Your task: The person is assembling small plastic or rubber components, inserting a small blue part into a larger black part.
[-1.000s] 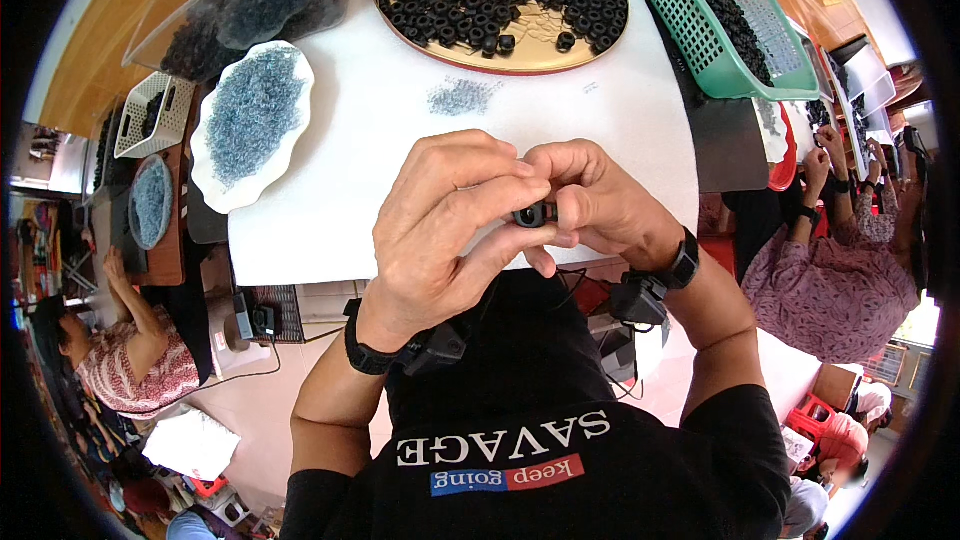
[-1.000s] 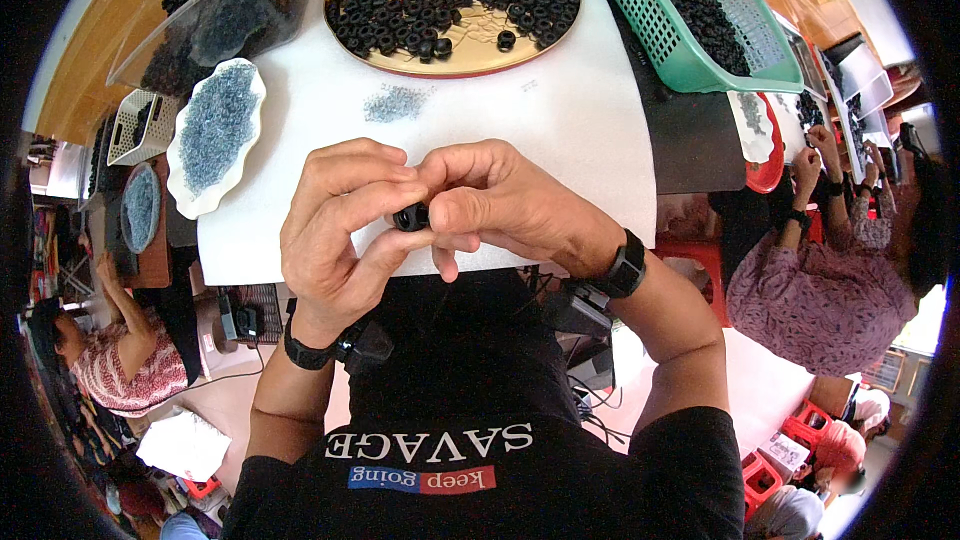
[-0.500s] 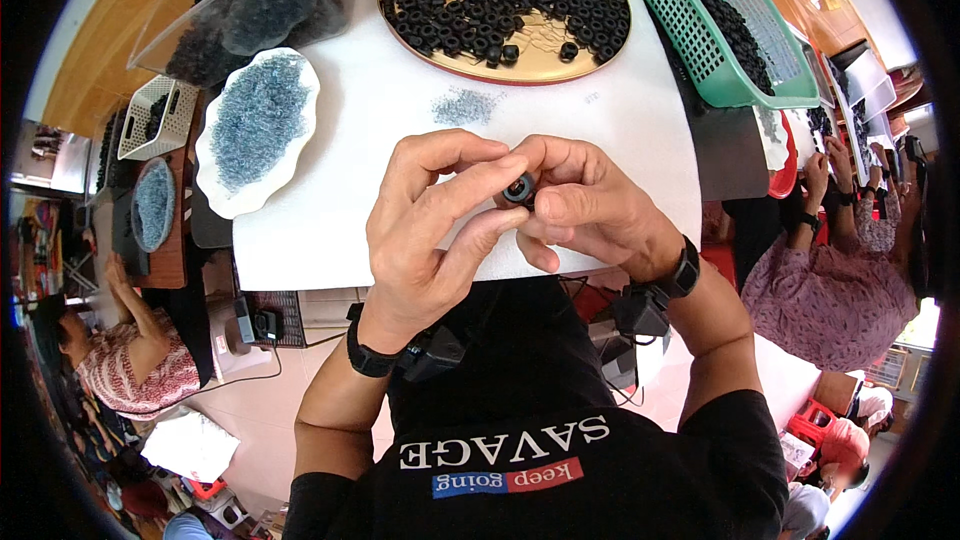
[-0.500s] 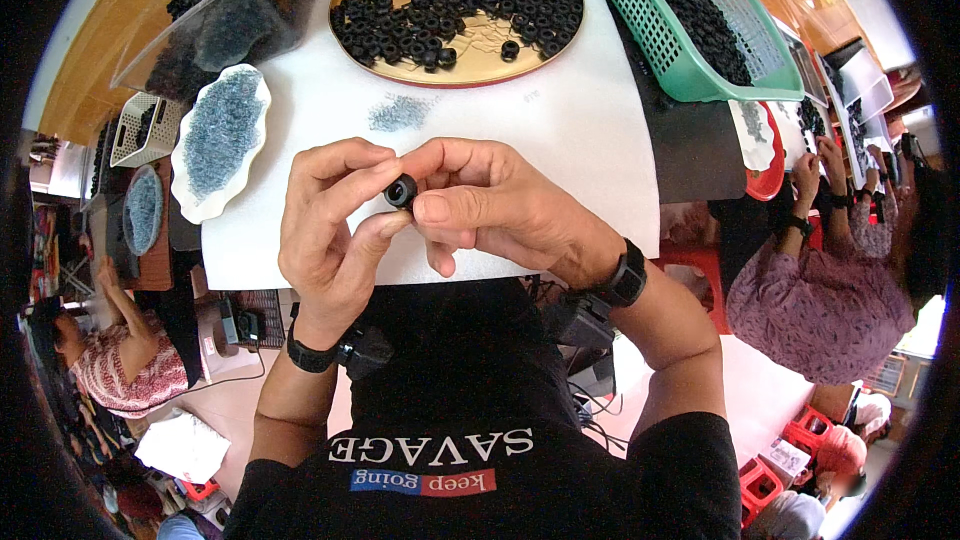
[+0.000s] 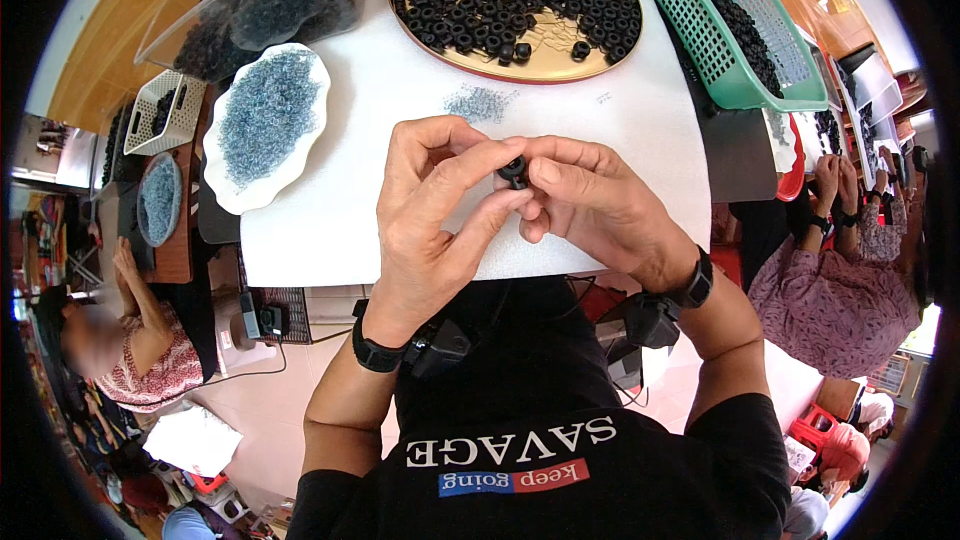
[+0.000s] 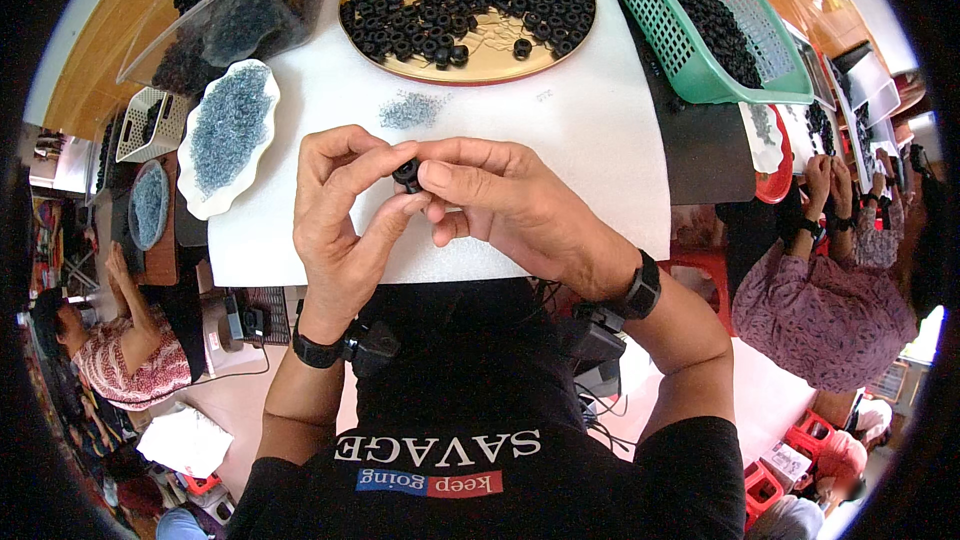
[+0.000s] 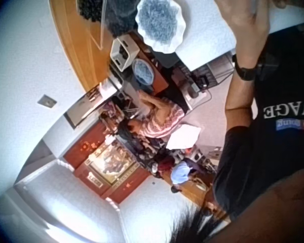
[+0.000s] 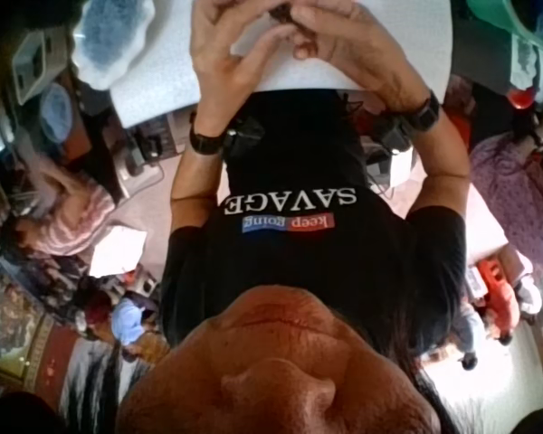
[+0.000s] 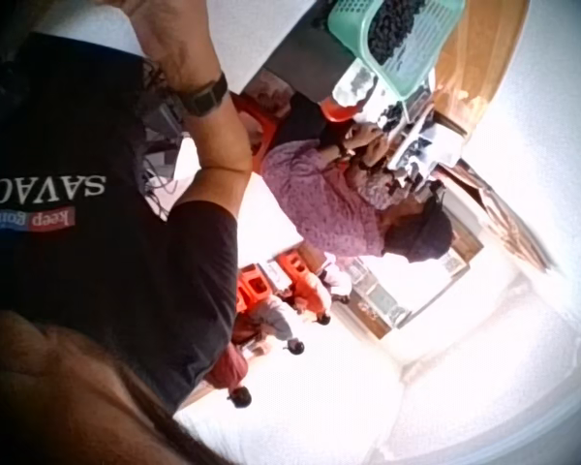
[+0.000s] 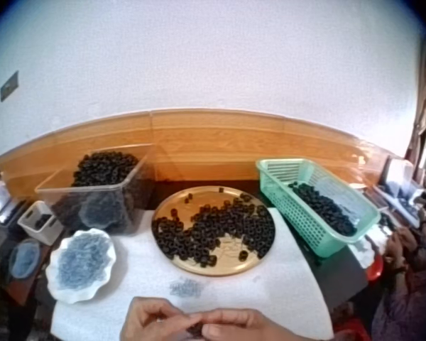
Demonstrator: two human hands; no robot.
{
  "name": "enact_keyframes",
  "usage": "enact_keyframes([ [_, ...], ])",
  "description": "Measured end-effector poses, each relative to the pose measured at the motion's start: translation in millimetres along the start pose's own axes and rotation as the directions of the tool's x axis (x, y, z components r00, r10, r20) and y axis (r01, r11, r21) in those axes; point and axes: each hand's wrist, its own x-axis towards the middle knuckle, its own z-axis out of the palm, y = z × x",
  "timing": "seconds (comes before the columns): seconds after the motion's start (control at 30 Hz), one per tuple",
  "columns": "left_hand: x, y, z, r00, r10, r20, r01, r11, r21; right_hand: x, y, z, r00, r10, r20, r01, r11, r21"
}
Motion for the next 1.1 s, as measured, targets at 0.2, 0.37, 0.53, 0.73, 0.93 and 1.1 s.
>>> enact_keyframes([
  [0.2,-5,-6,0,0.997,-0.07,0.018,0.072,0.98,-0.183,1,-4,10,0.991,-0.02,-0.131,0.003,0.991,-0.133],
  [0.37,-8,-10,1,0.99,-0.125,0.065,0.14,0.919,-0.367,1,-12,16,0.983,-0.081,-0.163,-0.004,0.885,-0.465],
  [0.53,-10,-10,3,0.982,-0.173,0.073,0.187,0.869,-0.457,3,-15,16,0.989,-0.092,-0.113,0.013,0.828,-0.56],
  [0.73,-8,-7,0,0.987,-0.145,0.072,0.16,0.951,-0.264,3,-18,21,0.987,-0.077,-0.138,-0.016,0.822,-0.569],
  [0.93,-5,-10,-2,0.995,-0.082,0.065,0.091,0.984,-0.154,2,-16,17,0.992,-0.066,-0.103,-0.008,0.804,-0.595],
  [1.1,-2,-8,-7,0.996,-0.032,0.086,0.04,0.995,-0.093,0,-18,17,0.996,-0.052,-0.075,-0.003,0.801,-0.598],
])
